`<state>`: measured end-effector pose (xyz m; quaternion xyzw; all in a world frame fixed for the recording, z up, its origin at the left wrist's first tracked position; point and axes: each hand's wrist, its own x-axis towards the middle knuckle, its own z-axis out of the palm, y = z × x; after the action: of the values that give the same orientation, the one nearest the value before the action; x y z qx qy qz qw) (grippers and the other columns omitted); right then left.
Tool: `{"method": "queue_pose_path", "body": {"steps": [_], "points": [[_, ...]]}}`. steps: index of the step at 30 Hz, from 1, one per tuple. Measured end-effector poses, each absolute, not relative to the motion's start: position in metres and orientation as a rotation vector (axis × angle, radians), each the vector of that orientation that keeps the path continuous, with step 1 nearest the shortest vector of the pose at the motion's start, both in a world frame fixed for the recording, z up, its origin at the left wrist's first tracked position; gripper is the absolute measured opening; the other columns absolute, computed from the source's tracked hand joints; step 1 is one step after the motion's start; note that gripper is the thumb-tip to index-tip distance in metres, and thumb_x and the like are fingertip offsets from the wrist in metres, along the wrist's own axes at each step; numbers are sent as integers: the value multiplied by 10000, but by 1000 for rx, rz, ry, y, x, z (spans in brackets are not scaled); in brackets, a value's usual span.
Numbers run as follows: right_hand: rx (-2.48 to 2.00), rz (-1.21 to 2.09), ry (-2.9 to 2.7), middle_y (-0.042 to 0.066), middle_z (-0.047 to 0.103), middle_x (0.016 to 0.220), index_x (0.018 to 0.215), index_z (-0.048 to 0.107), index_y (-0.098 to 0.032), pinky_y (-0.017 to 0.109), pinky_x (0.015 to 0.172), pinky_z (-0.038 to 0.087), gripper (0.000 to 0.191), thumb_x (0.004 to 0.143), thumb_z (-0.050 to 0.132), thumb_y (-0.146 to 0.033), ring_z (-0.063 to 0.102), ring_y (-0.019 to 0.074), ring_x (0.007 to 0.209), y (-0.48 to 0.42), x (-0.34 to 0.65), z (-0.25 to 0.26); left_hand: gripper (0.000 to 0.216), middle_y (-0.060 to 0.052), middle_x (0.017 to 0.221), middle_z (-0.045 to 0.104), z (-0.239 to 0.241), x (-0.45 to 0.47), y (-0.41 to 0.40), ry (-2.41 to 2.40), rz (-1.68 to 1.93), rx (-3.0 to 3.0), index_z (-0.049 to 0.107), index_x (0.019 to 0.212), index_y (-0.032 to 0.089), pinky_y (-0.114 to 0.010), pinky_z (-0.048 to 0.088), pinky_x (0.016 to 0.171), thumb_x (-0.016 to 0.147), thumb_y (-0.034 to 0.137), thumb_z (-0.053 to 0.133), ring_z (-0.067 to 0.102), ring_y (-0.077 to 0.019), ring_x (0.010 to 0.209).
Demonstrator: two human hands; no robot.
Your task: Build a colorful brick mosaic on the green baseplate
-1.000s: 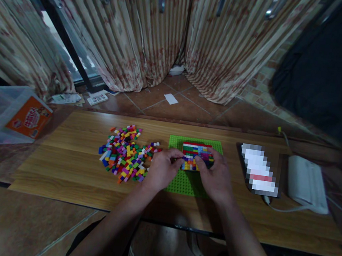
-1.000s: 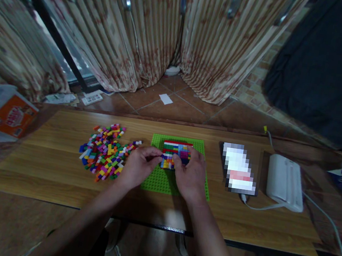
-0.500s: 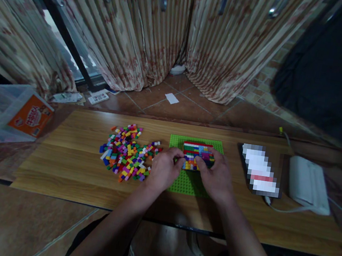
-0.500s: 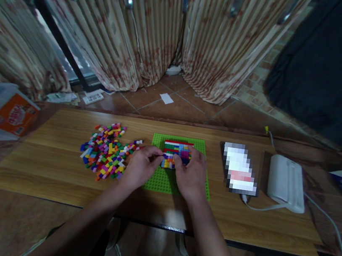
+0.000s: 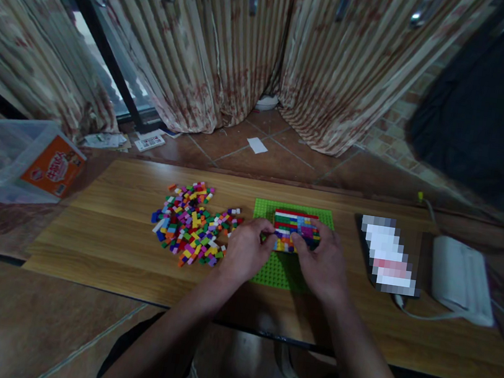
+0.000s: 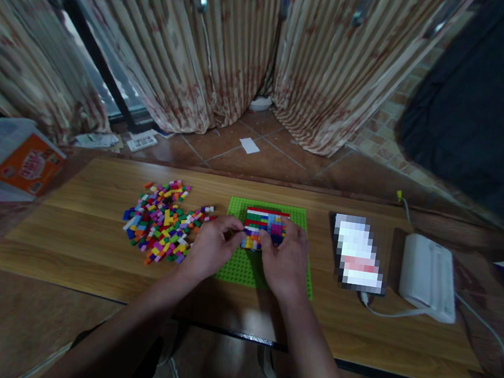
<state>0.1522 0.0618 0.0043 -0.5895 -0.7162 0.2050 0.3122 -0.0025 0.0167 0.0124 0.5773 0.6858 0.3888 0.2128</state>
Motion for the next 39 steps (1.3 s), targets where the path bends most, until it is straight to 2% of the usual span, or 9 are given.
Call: {"method": "queue_pose_path", "body": {"steps": [12,17,24,29,33,36,39], "points": [[-1520,564,-1861,181,606,1174,1248,579,-130,493,975,425,593,859,500,-570,553,315,1117,61,153,2,78,-25,876,749,12,-2,17,1935,1062,1607,691,894,203,-274,508,749,840,209,634,688,-170,799],[-1523,591,-1832,192,613,1202,1246,578,-126,496,1015,397,600,897,422,-588,550,314,1148,62,152,2,92,-15,788,727,14,-1,16,1949,1030,1613,691,875,195,-255,478,667,850,208,603,648,-145,671],[-1556,628,-1811,219,607,1228,1268,558,-89,496,1018,391,646,917,363,-594,546,321,1173,63,153,3,42,32,605,607,17,-2,17,1947,1082,1556,636,759,184,-214,394,541,785,157,617,565,-112,544],[-1548,656,-1783,207,625,1228,1233,591,-115,511,1016,388,630,901,382,-608,558,328,1168,64,154,6,85,39,610,603,14,-6,18,1892,1152,1540,617,755,180,-202,408,556,766,100,593,576,-105,563],[-1574,780,-1586,166,681,1146,1157,644,-148,476,923,454,572,855,479,-605,630,306,1049,70,162,10,92,28,661,641,12,-9,18,1841,1195,1561,637,763,182,-200,434,587,805,114,592,601,-104,604],[-1564,897,-1257,102,719,978,1032,680,-170,375,746,503,496,786,587,-591,668,254,898,77,172,10,92,16,716,681,14,-10,17,1809,1211,1582,677,783,190,-208,461,630,838,155,612,622,-109,644],[-1491,1004,-976,59,713,884,908,685,-178,271,601,466,419,714,676,-550,666,196,799,82,179,11,106,5,750,705,15,-10,16,1799,1214,1592,714,803,200,-220,484,667,844,159,625,638,-120,680]]}}
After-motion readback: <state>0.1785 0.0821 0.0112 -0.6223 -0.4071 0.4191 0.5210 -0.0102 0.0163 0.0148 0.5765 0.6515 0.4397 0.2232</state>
